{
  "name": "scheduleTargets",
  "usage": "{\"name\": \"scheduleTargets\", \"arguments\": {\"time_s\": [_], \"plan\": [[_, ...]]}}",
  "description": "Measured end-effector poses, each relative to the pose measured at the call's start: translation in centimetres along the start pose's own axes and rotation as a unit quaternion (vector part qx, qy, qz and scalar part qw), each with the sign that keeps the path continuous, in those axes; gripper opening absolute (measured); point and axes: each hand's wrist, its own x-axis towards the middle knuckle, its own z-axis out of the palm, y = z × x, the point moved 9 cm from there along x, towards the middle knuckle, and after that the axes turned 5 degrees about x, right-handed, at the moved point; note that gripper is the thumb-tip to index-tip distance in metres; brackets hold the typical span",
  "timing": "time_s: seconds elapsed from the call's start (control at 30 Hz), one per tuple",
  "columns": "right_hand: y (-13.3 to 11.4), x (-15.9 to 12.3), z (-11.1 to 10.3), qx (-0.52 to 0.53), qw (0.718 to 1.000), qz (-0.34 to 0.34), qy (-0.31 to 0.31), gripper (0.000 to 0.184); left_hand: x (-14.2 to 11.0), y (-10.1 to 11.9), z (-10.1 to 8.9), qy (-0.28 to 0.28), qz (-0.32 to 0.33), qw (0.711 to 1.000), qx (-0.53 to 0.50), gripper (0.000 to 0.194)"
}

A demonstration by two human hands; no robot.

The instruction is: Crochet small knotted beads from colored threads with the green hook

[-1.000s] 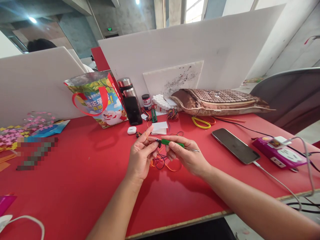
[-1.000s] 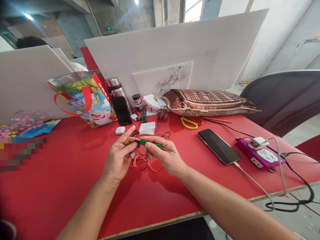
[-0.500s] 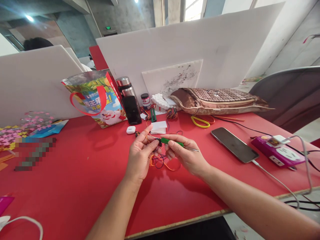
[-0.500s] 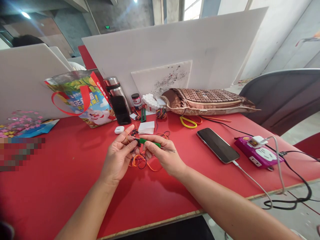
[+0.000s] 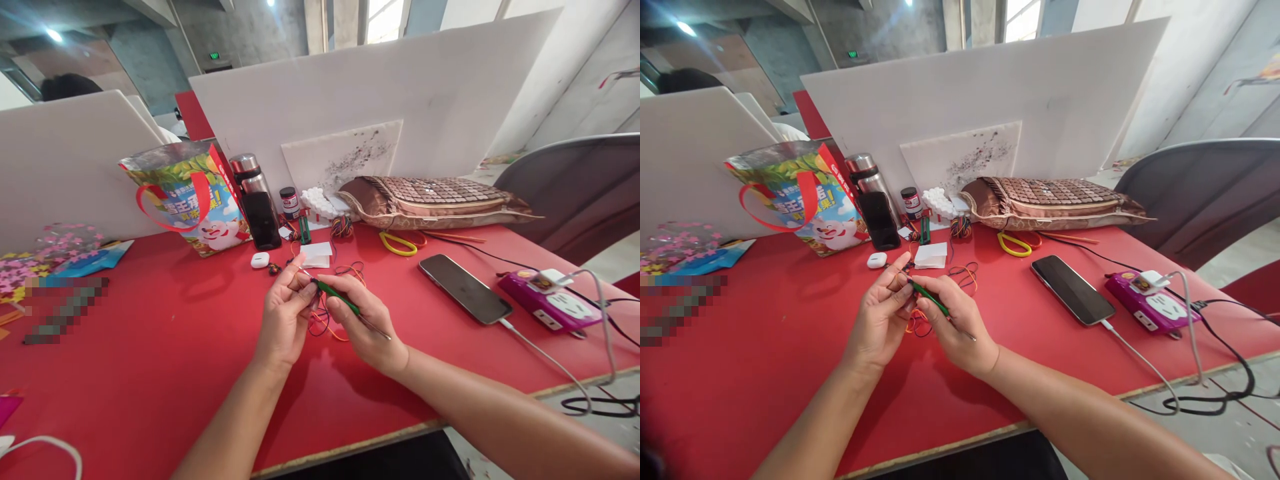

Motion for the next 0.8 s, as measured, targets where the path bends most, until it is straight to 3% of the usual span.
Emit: {"name": "scheduleTargets", "arguments": {"time_s": [0.13, 0.3, 0.8], "plan": [[-0.1, 0.3, 0.0, 0.065, 0.997, 0.009, -0.033, 0.032, 0.2, 0.7, -0.1, -0.029, -0.011, 0.999, -0.005, 0.061], [0.3, 1.1, -0.5, 0.096, 0.993, 0.042, -0.056, 0.032, 0.5, 1.7, -0.9, -0.023, 0.002, 1.000, 0.020, 0.060], [0.8, 1.4, -1.0, 0.164, 0.983, 0.071, -0.039, 0.026, 0.8, 2.0, -1.5, -0.020, 0.000, 1.000, 0.022, 0.056]]}}
